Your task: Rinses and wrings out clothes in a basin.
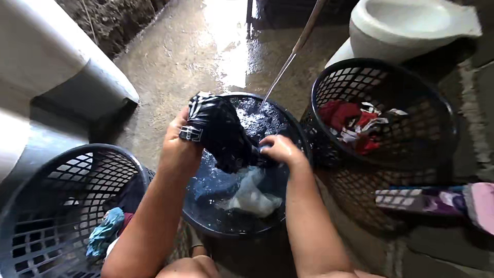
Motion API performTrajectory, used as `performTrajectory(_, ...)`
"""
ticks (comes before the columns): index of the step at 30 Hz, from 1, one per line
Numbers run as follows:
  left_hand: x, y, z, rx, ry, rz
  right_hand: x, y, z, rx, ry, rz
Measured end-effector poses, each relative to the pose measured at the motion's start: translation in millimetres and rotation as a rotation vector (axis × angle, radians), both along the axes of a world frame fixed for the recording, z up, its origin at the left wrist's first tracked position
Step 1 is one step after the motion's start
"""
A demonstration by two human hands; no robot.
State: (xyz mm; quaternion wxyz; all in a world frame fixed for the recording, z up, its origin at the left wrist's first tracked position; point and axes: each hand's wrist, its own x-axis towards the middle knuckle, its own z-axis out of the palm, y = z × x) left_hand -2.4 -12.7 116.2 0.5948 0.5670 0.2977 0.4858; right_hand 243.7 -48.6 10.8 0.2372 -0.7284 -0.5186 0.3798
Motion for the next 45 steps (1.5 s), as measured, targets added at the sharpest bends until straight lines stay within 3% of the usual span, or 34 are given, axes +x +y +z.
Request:
performTrajectory(2,-8,4,-2,0.186,0.154,0.0,-9,10,-33,-0.196,-0.018,0.092)
performTrajectory(4,-17,11,-27,0.248,0.491,-0.051,-17,11,-49,-0.228,0.046,0.124)
performTrajectory(8,-19,28,-125,-0.068,1.093,-0.255,-37,13,-85,-0.282,0.136,0.084)
performTrajectory(11,-17,23,-188,-0.226,1.345,-0.323,-59,5,-117,-0.31,0.141,0.044)
performTrajectory(15,-23,10,-212,-0.313,1.462,-0.343,-72,-16,-131,-0.304,0.134,0.045)
performTrajectory(18,-24,9,-193,-0.341,1.292,-0.228,-59,-21,-130,-0.043,0.206,0.066)
performTrajectory(20,-17,10,-158,-0.345,0.951,-0.128,-53,-20,-137,0.129,0.377,0.094)
performTrajectory(24,-7,-4,-70,-0.247,0.193,-0.236,-73,-16,-132,0.216,0.379,0.173)
performTrajectory(26,-11,-9,-46,-0.243,-0.117,-0.276,-91,-15,-110,0.356,0.423,-0.026)
performTrajectory(29,-23,-10,-44,-0.412,-0.442,-0.037,-107,-9,-60,0.525,0.866,-0.417)
performTrajectory(30,-25,-8,-51,-0.502,-0.429,0.103,-104,-8,-47,0.568,1.033,-0.435)
performTrajectory(32,-23,-2,-74,-0.707,-0.17,0.261,-104,-4,-14,0.577,1.381,-0.359)
performTrajectory(33,-21,-2,-86,-0.819,-0.08,0.18,-108,-3,3,0.563,1.444,-0.272)
performTrajectory(35,-11,-10,-96,-0.961,-0.099,-0.024,-123,-1,22,0.658,1.356,-0.14)
performTrajectory(37,-1,-9,-88,-0.892,-0.217,-0.096,-133,-2,28,0.793,1.196,-0.106)
performTrajectory(40,-6,23,-71,-0.746,-0.26,-0.011,-114,-7,14,0.686,1.347,-0.123)
performTrajectory(42,-5,39,-52,-0.671,-0.249,0.136,-78,-10,-14,0.648,1.093,-0.049)
performTrajectory(44,4,40,-35,-0.518,-0.215,0.229,-52,-12,-42,0.41,0.895,0.0)
performTrajectory(45,9,37,-30,-0.424,-0.152,0.255,-49,-11,-51,0.254,0.919,0.004)
